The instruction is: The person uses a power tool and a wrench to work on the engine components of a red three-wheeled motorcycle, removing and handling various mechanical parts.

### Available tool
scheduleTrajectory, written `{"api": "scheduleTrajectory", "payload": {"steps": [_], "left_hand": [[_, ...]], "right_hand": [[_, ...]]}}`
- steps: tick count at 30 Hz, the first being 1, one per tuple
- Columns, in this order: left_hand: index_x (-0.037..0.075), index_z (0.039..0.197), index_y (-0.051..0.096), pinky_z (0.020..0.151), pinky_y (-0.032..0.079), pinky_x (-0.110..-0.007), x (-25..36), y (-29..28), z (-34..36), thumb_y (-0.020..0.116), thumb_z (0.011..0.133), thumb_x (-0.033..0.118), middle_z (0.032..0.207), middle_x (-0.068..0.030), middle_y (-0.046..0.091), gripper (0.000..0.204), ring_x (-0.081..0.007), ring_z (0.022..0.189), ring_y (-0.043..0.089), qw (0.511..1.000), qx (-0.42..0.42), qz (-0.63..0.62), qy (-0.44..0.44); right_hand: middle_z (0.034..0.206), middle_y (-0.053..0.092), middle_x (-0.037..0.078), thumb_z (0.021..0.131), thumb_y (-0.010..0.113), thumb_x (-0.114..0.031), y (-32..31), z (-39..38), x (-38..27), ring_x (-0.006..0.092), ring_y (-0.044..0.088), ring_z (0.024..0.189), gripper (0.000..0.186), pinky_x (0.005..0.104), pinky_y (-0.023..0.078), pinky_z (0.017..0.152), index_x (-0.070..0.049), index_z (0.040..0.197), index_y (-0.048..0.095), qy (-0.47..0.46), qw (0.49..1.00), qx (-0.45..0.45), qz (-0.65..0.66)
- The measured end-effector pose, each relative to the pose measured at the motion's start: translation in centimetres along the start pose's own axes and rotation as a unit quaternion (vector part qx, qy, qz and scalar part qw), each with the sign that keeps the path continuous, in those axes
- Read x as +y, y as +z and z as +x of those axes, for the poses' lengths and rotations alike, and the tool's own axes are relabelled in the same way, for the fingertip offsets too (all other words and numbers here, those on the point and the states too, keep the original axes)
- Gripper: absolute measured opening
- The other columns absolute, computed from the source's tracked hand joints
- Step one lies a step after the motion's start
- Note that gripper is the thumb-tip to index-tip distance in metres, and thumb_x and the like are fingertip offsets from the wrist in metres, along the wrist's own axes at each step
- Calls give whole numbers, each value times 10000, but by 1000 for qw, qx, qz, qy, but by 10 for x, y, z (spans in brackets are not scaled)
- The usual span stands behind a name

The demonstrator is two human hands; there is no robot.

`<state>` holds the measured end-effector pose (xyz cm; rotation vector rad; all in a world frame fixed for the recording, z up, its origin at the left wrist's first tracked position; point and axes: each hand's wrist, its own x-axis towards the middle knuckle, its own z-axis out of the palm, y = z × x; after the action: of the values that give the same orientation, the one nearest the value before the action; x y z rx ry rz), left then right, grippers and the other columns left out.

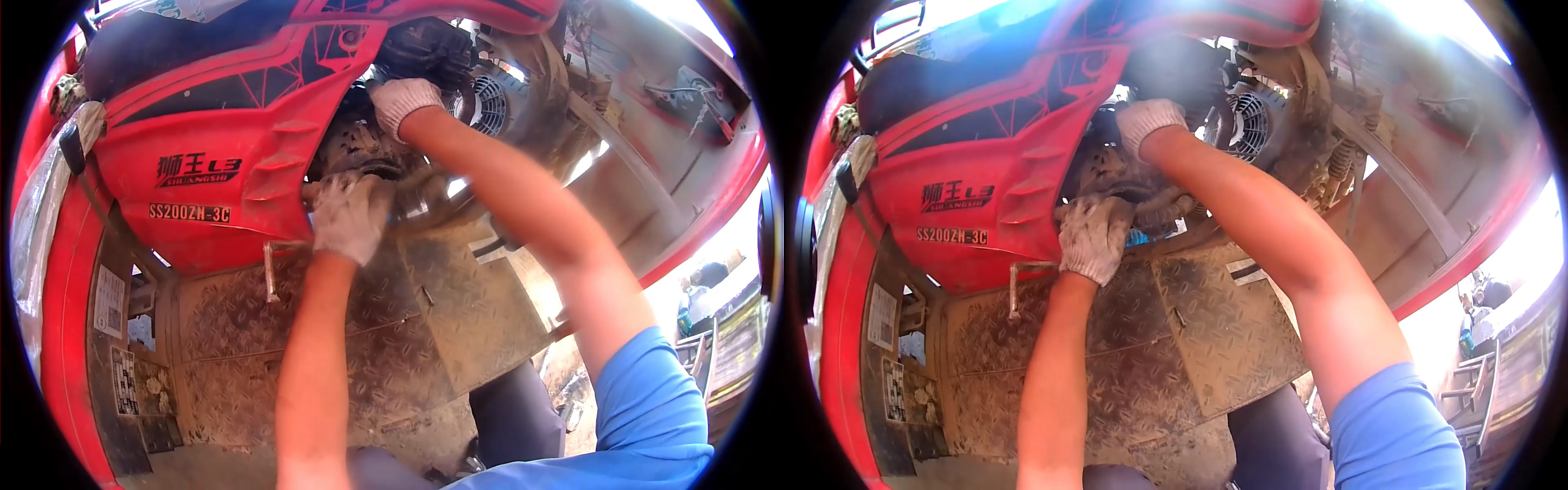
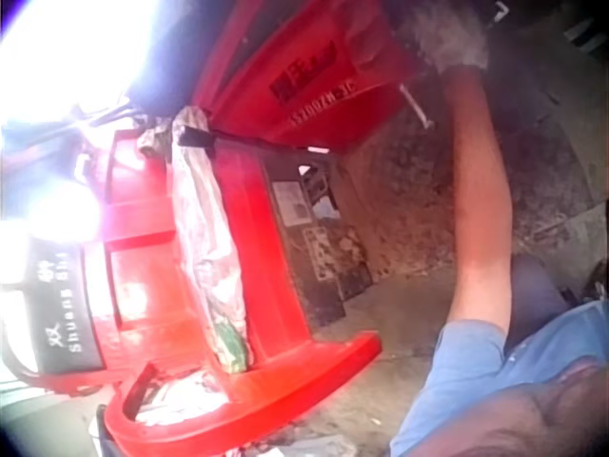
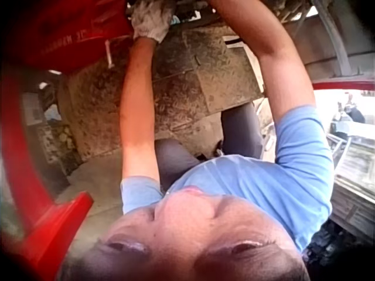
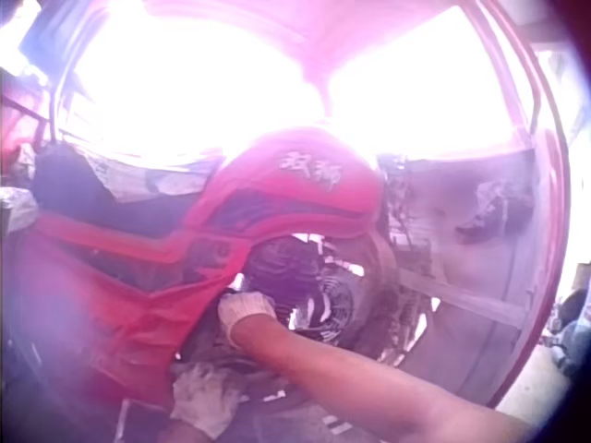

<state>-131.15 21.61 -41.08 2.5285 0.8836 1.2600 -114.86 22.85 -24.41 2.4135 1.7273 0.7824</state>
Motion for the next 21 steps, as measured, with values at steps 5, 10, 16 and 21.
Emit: {"api": "scheduleTrajectory", "payload": {"steps": [5, 10, 16, 21], "left_hand": [[186, 1276, 668, 1068, 415, -541, -5, 8, 2, 568, 940, 408, 1288, -184, 610, 415, -404, 1223, 541, 998, 23, 43, 28], [192, 1214, 687, 1038, 418, -532, -3, 0, 2, 558, 936, 378, 1253, -167, 630, 359, -386, 1195, 545, 992, 59, 59, 96], [191, 1204, 691, 1010, 421, -544, 4, -8, 7, 534, 950, 391, 1272, -156, 633, 359, -381, 1208, 542, 999, -5, -11, 45], [193, 1408, 571, 1143, 368, -577, 3, -9, -1, 563, 979, 399, 1451, -211, 536, 475, -463, 1339, 485, 998, -59, -5, 2]], "right_hand": [[1110, 765, 154, 846, 668, -123, -10, -3, -17, 349, 745, 1034, 234, 513, 610, 774, -57, 1042, 777, -36, 997, -66, -11], [1082, 778, 116, 775, 722, -150, -20, 7, -42, 329, 754, 1019, 280, 506, 607, 780, -95, 1039, 798, -18, 994, -108, 0], [1069, 785, 106, 704, 754, -159, -17, 18, -45, 332, 761, 996, 282, 488, 598, 792, -101, 974, 814, 12, 989, -146, 25], [943, 740, 167, 841, 664, -222, 13, 5, -9, 342, 748, 889, 290, 488, 595, 736, -61, 1073, 729, -185, 978, 71, -65]]}}
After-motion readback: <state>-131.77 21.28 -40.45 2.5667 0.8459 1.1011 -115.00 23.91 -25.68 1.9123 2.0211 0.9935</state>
